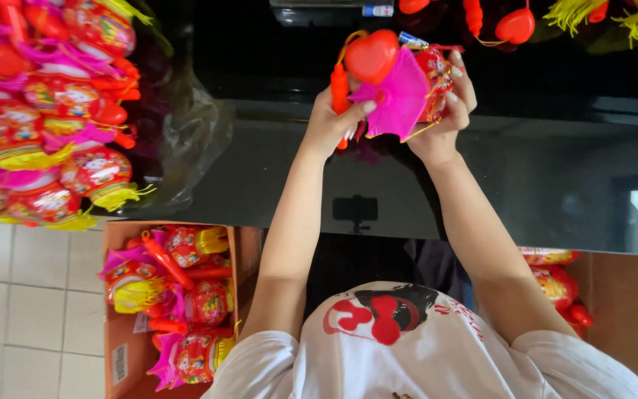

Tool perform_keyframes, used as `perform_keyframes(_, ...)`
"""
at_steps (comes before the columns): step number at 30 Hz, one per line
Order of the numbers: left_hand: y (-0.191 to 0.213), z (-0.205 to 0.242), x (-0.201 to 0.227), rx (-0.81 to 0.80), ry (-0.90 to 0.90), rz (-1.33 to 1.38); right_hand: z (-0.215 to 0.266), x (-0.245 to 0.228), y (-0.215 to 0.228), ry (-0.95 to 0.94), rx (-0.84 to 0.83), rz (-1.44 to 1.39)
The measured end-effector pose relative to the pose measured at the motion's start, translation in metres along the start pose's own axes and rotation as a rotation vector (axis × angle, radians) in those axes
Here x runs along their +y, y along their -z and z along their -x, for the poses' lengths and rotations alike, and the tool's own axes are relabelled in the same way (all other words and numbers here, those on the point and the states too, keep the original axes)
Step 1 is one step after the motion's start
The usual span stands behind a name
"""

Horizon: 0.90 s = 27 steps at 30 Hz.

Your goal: Assembling battery-operated Chinese lanterns by inserting batteries into handles and attaching them to the lantern bodies.

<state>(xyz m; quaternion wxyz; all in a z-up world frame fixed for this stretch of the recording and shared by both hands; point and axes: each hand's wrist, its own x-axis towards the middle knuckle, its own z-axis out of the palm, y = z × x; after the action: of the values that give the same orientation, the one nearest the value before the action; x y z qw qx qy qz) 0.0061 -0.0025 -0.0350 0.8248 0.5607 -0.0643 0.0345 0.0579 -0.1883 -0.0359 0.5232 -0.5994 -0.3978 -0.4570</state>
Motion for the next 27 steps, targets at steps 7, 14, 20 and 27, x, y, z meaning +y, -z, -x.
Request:
perform_keyframes(7, 0.046, 0.008, 0.012, 0.0, 0.064, 0.261, -0.043, -0.079, 0.028, -0.02, -0.228, -0.133)
perform_keyframes(14, 0.074, -0.022, 0.125, -0.349, -0.001, -0.238, -0.097, -0.128, 0.036, -0.376, 0.028, -0.297)
perform_keyframes(20, 0.06, -0.014, 0.13, -0.396, 0.053, -0.283, -0.124, -0.141, 0.025, -0.354, -0.295, -0.362)
perform_keyframes(27, 0.025, -0.02, 0.147, -0.407, 0.098, -0.226, -0.094, -0.121, 0.036, -0.557, -0.349, -0.731)
